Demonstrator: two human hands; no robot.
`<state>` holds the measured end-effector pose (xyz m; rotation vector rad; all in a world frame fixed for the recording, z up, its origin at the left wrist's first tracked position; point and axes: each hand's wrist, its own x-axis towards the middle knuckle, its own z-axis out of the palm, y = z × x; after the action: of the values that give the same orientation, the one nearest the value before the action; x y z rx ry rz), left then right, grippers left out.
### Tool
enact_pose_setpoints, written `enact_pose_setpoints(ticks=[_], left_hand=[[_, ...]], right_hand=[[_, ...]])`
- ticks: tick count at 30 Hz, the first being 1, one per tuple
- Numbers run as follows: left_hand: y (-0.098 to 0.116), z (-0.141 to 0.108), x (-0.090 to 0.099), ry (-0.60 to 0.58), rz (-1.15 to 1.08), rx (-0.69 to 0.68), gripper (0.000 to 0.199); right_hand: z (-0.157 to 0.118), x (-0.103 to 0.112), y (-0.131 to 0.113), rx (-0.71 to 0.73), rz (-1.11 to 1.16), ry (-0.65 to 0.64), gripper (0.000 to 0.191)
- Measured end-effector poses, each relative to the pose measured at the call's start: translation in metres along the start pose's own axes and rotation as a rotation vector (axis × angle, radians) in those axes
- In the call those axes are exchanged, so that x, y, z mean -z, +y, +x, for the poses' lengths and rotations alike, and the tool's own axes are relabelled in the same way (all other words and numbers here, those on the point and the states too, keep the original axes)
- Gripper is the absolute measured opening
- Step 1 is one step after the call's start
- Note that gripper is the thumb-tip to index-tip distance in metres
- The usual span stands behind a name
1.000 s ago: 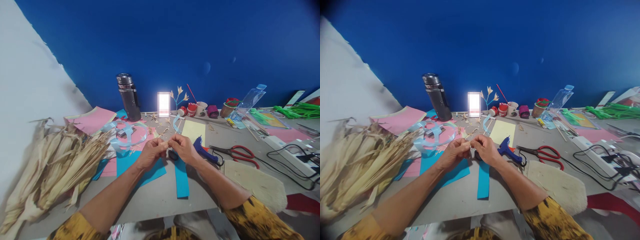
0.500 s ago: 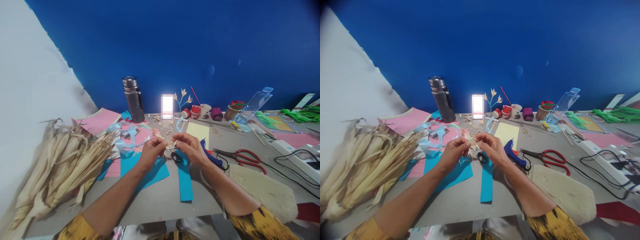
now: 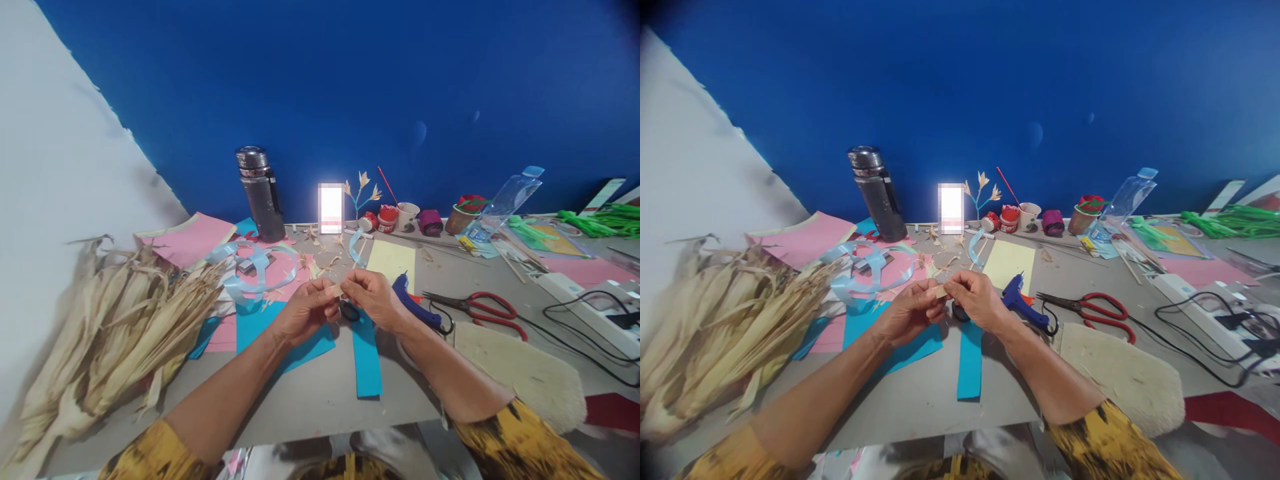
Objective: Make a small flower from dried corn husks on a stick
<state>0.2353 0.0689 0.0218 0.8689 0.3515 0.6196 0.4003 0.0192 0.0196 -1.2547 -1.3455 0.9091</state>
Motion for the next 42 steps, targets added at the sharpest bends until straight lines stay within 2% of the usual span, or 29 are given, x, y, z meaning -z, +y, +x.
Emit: enact_pose_setpoints(ticks=[2,5,8,10,12,14,17,19,25,29,33,35,38,40,42], left_hand=[[0.004,0.001,0.001,0.063,-0.051,-0.023,0.030],[0.009,0.002,0.004,0.148,-0.068,0.048,0.031],[0.009,0.002,0.007,0.164,0.019,0.191,0.034],[0.007,0.002,0.007,0.181,0.076,0.183,0.028],[0.006,0.002,0.006,0.231,0.122,0.090,0.025],[0.005,0.002,0.004,0.288,0.199,-0.024,0.026],[0.005,0.002,0.003,0.313,0.392,-0.149,0.025],[0.004,0.001,0.003,0.275,0.451,-0.153,0.026],[-0.003,0.001,0.001,0.121,0.234,-0.012,0.032],[-0.001,-0.001,0.001,0.008,0.033,0.033,0.034],[0.007,-0.002,0.003,-0.009,-0.149,0.015,0.034],[0.008,-0.002,0.003,0.025,-0.134,-0.006,0.034],[0.002,-0.002,0.003,0.062,0.012,0.004,0.040],[-0.003,-0.002,0.002,0.075,0.085,0.013,0.033],[-0.007,-0.002,0.001,0.061,0.066,0.020,0.027]], right_hand=[[-0.001,0.001,-0.002,0.066,-0.055,0.065,0.033],[-0.003,0.002,-0.005,0.326,-0.272,0.160,0.025],[-0.004,0.001,-0.006,0.607,-0.472,0.137,0.018],[-0.005,0.001,-0.006,0.681,-0.525,0.125,0.016],[-0.006,0.002,-0.007,0.623,-0.496,0.145,0.017],[-0.006,0.003,-0.009,0.433,-0.357,0.143,0.020],[-0.005,0.005,-0.008,0.082,-0.099,0.028,0.030],[-0.004,0.005,-0.005,-0.040,-0.005,-0.054,0.037],[-0.004,-0.001,-0.004,-0.025,-0.024,-0.048,0.033],[-0.005,-0.006,-0.007,-0.117,0.208,-0.090,0.040],[-0.002,-0.004,-0.006,-0.174,0.359,-0.013,0.044],[-0.001,-0.002,-0.004,-0.165,0.337,0.009,0.041],[-0.003,-0.001,-0.004,-0.117,0.184,-0.003,0.038],[-0.004,-0.002,-0.005,-0.087,0.088,-0.015,0.037],[-0.006,-0.003,-0.007,-0.073,0.076,-0.042,0.037]])
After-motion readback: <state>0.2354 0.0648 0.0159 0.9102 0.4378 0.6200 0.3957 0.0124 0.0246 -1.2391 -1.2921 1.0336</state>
